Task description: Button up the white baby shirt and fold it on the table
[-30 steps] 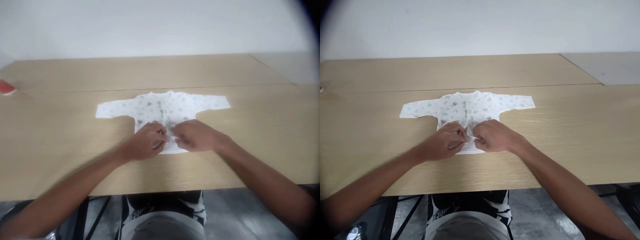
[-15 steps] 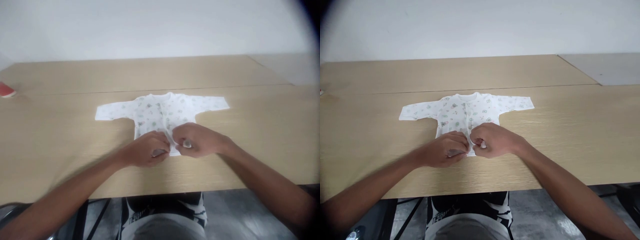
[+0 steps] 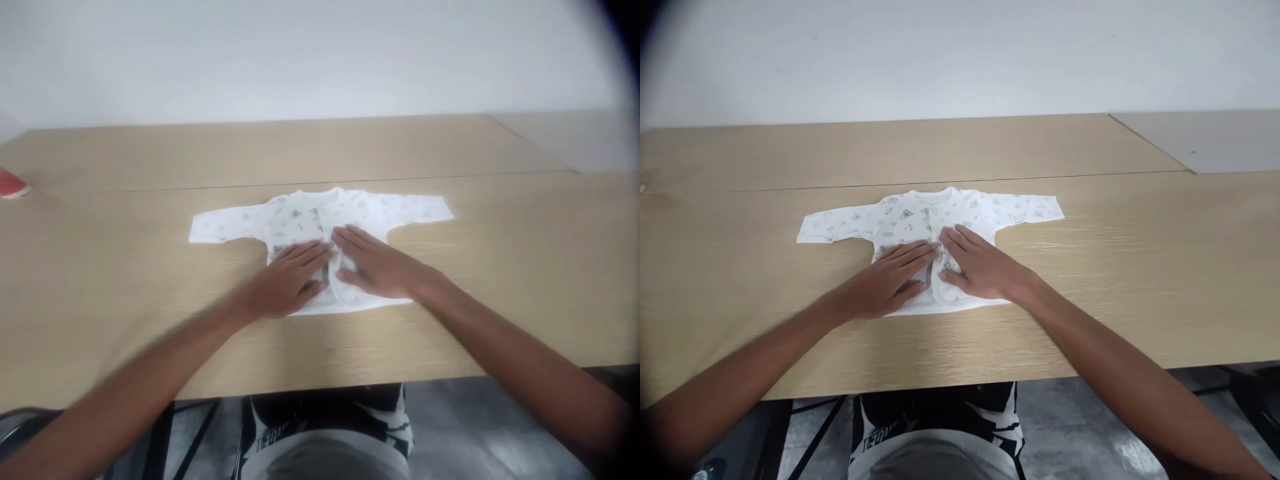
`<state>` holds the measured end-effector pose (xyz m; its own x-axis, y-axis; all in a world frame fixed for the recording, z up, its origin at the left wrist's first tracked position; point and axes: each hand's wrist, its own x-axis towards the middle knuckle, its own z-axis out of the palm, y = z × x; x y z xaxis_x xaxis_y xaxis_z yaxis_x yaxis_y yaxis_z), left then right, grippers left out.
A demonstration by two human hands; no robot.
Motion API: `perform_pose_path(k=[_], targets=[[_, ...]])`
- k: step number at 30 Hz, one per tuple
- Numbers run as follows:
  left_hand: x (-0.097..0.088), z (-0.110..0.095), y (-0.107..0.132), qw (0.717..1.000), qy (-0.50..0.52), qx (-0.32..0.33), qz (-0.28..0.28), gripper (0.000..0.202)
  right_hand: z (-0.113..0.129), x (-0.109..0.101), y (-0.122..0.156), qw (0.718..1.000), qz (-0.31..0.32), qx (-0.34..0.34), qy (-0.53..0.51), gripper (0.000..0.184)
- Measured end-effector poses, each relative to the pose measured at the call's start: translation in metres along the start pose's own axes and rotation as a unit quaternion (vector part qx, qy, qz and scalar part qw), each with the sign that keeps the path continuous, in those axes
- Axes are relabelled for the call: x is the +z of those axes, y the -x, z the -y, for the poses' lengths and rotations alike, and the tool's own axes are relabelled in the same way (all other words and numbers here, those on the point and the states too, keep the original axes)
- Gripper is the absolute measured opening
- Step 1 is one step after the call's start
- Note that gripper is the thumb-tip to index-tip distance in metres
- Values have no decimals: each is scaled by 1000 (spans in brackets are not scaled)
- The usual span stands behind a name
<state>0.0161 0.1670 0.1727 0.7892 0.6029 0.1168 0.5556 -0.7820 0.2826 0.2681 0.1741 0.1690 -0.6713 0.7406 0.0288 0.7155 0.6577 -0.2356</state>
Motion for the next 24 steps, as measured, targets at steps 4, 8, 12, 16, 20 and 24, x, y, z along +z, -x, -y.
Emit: perform_pose_path(k=[4,8,12,16,20,24], targets=[[0,3,1,1000,-26,-3,1,45,-4,-5,2,998,54,36,-17,87],[3,1,1,999,-42,-19,5,55,-4,-6,2,996,67,58,-23,88],[0,13,0,996,-50,-50,51,61,-16,3,-3,996,19,83,-14,79],[-12,53,2,985,-69,-154,26,60,-40,14,-12,984,-48,173,20,80],[-23,87,9,955,-87,-279,46,66,-60,14,-12,975,-20,222,18,88],[-29,91,14,937,-80,-331,70,68,-66,2,-4,964,-29,262,40,85]])
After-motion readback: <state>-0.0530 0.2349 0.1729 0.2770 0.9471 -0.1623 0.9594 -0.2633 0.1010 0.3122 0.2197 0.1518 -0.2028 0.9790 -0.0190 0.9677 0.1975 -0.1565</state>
